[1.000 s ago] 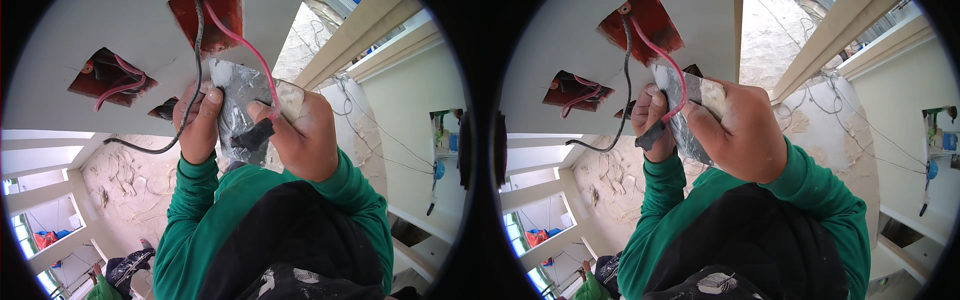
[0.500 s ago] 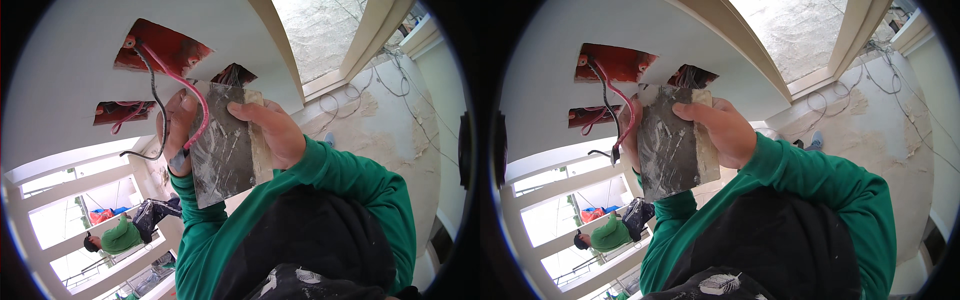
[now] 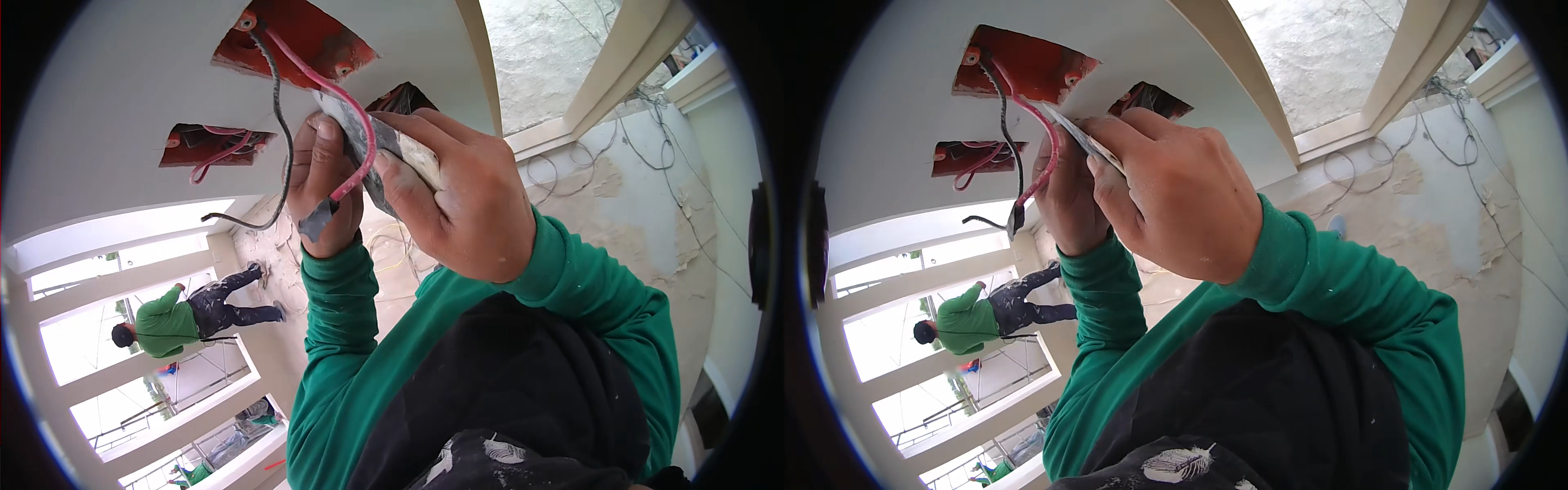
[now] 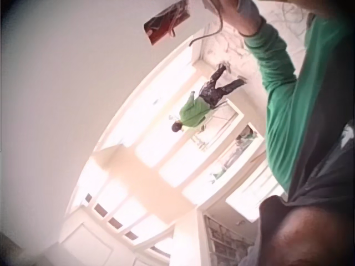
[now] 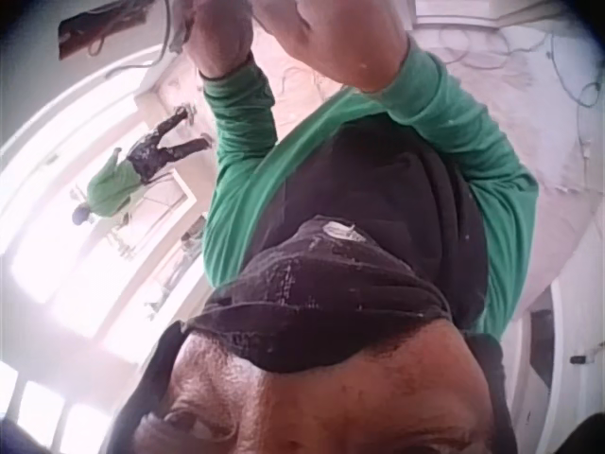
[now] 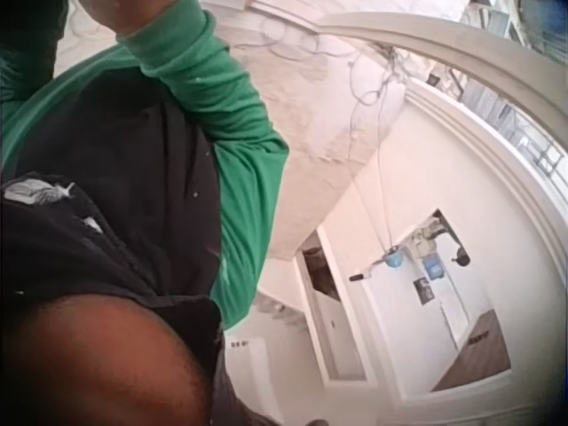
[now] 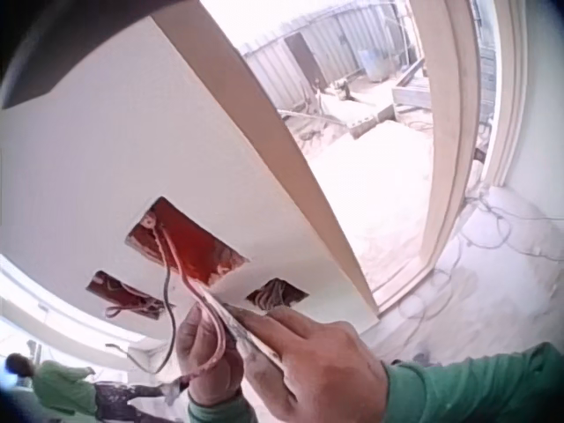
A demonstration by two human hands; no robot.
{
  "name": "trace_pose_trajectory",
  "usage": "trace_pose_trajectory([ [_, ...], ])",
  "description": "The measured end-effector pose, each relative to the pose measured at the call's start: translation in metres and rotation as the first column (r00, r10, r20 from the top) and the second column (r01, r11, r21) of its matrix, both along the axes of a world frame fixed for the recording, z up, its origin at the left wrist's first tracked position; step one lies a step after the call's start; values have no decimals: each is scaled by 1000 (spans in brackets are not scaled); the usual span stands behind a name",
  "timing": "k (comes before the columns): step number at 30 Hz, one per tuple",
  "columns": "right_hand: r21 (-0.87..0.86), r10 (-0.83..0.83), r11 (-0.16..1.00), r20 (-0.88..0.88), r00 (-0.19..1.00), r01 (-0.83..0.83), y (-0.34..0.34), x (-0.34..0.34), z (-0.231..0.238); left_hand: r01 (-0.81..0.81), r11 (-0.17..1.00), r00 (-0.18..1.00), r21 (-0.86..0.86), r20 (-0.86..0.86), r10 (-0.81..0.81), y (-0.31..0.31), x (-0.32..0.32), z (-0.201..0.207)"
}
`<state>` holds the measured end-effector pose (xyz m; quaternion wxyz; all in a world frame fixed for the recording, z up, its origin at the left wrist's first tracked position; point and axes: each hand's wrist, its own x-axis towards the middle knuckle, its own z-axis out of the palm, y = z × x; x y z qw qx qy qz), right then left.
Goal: The person uses a metal trowel to apply a white plaster-like substance to a ceiling area around exposed electrical wires. They smooth the material into the recesses and then use a small piece of cloth to wipe and refine the edges of the patch.
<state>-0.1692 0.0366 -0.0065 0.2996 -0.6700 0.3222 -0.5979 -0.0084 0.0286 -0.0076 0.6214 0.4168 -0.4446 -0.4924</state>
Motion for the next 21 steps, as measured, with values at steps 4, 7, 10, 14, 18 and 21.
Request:
trace_pose_trajectory([
  [4,-17,-46,999,-142,989,44,3,0,11,-3,996,999,-84,-44,-1,-5,-7,-17],
  [7,-24,-62,998,-230,971,58,4,0,17,25,992,998,-127,-59,-33,-9,-9,-23],
  [10,-39,-111,994,-241,964,105,7,4,14,-4,991,999,-136,-32,0,-6,-15,-25],
  [14,-56,-132,991,-275,952,121,12,3,19,-23,977,999,-212,-36,16,-8,-17,-30],
  [18,-76,-145,989,-331,932,127,11,2,27,-13,982,992,-190,-128,-12,-10,-15,-35],
  [21,-52,-117,993,-375,920,105,9,-4,32,-61,975,990,-214,-140,31,-14,-17,-42],
])
